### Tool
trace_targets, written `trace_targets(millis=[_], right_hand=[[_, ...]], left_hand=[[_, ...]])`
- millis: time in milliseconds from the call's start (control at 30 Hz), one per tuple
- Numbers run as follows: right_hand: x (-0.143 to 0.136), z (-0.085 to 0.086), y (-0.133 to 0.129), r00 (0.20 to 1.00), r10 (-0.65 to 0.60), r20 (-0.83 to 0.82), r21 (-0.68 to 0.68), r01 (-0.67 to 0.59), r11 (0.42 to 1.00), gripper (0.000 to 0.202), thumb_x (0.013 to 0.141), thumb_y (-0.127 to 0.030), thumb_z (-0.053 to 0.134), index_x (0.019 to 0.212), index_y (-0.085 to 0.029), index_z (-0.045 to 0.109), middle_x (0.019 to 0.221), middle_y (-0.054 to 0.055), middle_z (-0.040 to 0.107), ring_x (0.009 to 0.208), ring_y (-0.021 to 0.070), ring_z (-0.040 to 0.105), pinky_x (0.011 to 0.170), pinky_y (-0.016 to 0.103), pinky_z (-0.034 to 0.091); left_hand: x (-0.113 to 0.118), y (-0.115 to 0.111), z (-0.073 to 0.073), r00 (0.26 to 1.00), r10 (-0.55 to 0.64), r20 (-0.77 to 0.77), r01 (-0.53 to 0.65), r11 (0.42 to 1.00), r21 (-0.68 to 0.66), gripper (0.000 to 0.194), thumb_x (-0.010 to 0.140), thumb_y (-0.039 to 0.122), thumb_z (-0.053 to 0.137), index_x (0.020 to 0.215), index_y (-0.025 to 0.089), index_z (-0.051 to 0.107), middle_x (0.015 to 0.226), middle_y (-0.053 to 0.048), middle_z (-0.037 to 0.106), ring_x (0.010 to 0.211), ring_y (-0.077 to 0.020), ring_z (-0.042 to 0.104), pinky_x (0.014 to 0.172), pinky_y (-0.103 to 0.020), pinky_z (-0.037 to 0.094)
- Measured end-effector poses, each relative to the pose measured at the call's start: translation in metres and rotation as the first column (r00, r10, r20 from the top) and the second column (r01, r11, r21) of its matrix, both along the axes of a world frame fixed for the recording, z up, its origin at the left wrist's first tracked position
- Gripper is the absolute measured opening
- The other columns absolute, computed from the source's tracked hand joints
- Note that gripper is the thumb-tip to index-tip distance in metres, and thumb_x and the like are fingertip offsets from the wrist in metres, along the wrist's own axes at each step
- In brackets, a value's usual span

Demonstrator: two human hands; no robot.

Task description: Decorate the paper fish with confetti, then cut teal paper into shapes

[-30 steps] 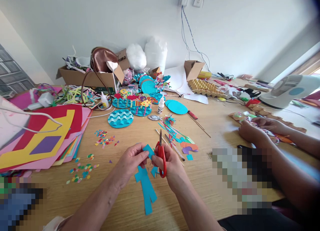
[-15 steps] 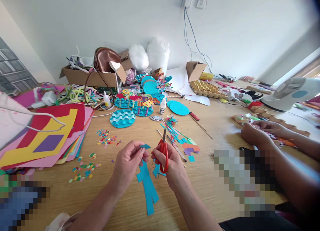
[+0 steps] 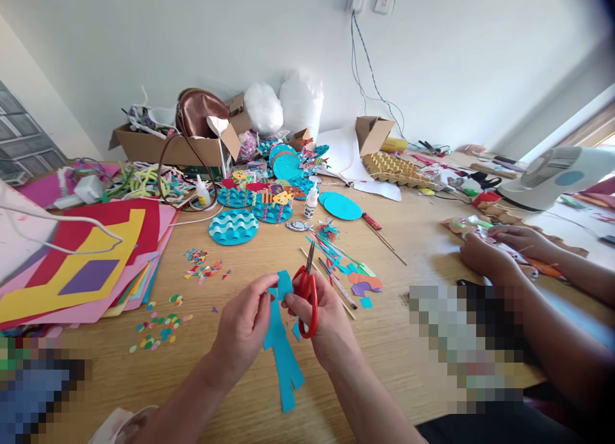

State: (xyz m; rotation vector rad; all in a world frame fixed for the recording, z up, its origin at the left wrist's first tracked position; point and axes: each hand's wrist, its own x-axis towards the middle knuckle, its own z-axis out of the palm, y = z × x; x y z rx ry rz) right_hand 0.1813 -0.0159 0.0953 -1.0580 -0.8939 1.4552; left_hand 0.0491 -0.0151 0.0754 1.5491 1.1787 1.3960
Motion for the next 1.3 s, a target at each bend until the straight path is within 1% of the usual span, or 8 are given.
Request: trace_targets(millis=[100, 200, 267, 367, 533, 667, 833, 1300], right_hand=[[-0.001, 0.002, 0.002, 0.998, -0.012, 0.058, 0.018, 0.011, 1.000, 0.024, 0.058, -0.019, 0.067, 0.070, -0.019, 0.046, 0.061, -0.006, 0.052, 0.057, 0.0094, 0.051, 0.054, 0.021, 0.038], [-0.003, 0.003, 0.004, 0.994, 0.021, 0.107, 0.037, -0.025, 0.999, 0.027, 0.057, -0.021, 0.070, 0.070, -0.019, 0.045, 0.062, -0.006, 0.050, 0.055, 0.0085, 0.047, 0.051, 0.020, 0.035], [-0.003, 0.001, 0.003, 0.990, 0.046, 0.131, 0.049, -0.053, 0.997, 0.029, 0.058, -0.025, 0.071, 0.070, -0.020, 0.044, 0.062, -0.006, 0.050, 0.055, 0.0089, 0.046, 0.051, 0.021, 0.035], [0.002, -0.004, -0.001, 0.965, 0.072, 0.251, 0.080, -0.095, 0.992, 0.027, 0.066, -0.034, 0.066, 0.071, -0.020, 0.043, 0.062, -0.005, 0.048, 0.057, 0.0106, 0.047, 0.052, 0.022, 0.036], [0.014, -0.018, -0.015, 0.854, 0.157, 0.496, 0.069, -0.219, 0.973, 0.027, 0.079, -0.041, 0.050, 0.065, -0.020, 0.040, 0.058, -0.003, 0.046, 0.056, 0.0111, 0.043, 0.051, 0.023, 0.034], [0.015, -0.022, -0.021, 0.848, 0.191, 0.495, 0.024, -0.233, 0.972, 0.033, 0.078, -0.047, 0.048, 0.062, -0.020, 0.038, 0.055, -0.004, 0.041, 0.053, 0.0108, 0.040, 0.049, 0.023, 0.033], [0.016, -0.022, -0.020, 0.879, 0.153, 0.451, 0.027, -0.185, 0.982, 0.034, 0.075, -0.050, 0.052, 0.063, -0.020, 0.044, 0.054, -0.004, 0.042, 0.052, 0.0106, 0.040, 0.048, 0.022, 0.034], [0.016, -0.022, -0.016, 0.894, 0.135, 0.428, -0.011, -0.144, 0.990, 0.034, 0.073, -0.050, 0.054, 0.062, -0.018, 0.048, 0.054, -0.003, 0.048, 0.052, 0.0104, 0.044, 0.048, 0.021, 0.035]], left_hand=[[0.000, 0.000, 0.006, 0.982, -0.038, 0.187, 0.064, 0.989, -0.135, 0.021, 0.081, 0.025, 0.050, 0.102, 0.023, 0.053, 0.089, -0.004, 0.064, 0.077, -0.0172, 0.060, 0.064, -0.026, 0.048], [0.001, 0.004, 0.011, 0.966, -0.165, 0.199, 0.211, 0.947, -0.241, 0.010, 0.079, 0.028, 0.052, 0.079, 0.019, 0.056, 0.068, 0.000, 0.058, 0.063, -0.0138, 0.055, 0.056, -0.023, 0.045], [0.002, 0.007, 0.011, 0.962, -0.198, 0.189, 0.244, 0.931, -0.271, 0.012, 0.076, 0.026, 0.055, 0.069, 0.017, 0.056, 0.063, 0.002, 0.054, 0.060, -0.0120, 0.052, 0.055, -0.022, 0.043], [0.002, 0.010, 0.011, 0.962, -0.128, 0.242, 0.199, 0.934, -0.297, 0.010, 0.073, 0.025, 0.058, 0.066, 0.017, 0.055, 0.061, 0.004, 0.053, 0.057, -0.0105, 0.051, 0.054, -0.021, 0.043], [0.003, 0.013, 0.015, 0.906, -0.038, 0.421, 0.192, 0.924, -0.331, 0.007, 0.073, 0.026, 0.059, 0.073, 0.019, 0.058, 0.067, 0.003, 0.058, 0.067, -0.0128, 0.058, 0.059, -0.022, 0.048], [0.011, 0.015, 0.016, 0.880, -0.038, 0.474, 0.213, 0.923, -0.321, 0.007, 0.074, 0.025, 0.059, 0.074, 0.018, 0.057, 0.068, 0.003, 0.059, 0.067, -0.0123, 0.058, 0.059, -0.022, 0.049], [0.018, 0.017, 0.015, 0.865, -0.025, 0.501, 0.215, 0.921, -0.326, 0.007, 0.075, 0.025, 0.058, 0.074, 0.018, 0.057, 0.067, 0.002, 0.061, 0.064, -0.0113, 0.057, 0.058, -0.022, 0.049], [0.023, 0.015, 0.012, 0.877, -0.042, 0.478, 0.230, 0.911, -0.341, 0.007, 0.074, 0.024, 0.057, 0.071, 0.018, 0.057, 0.066, 0.003, 0.058, 0.063, -0.0108, 0.056, 0.058, -0.022, 0.048]])
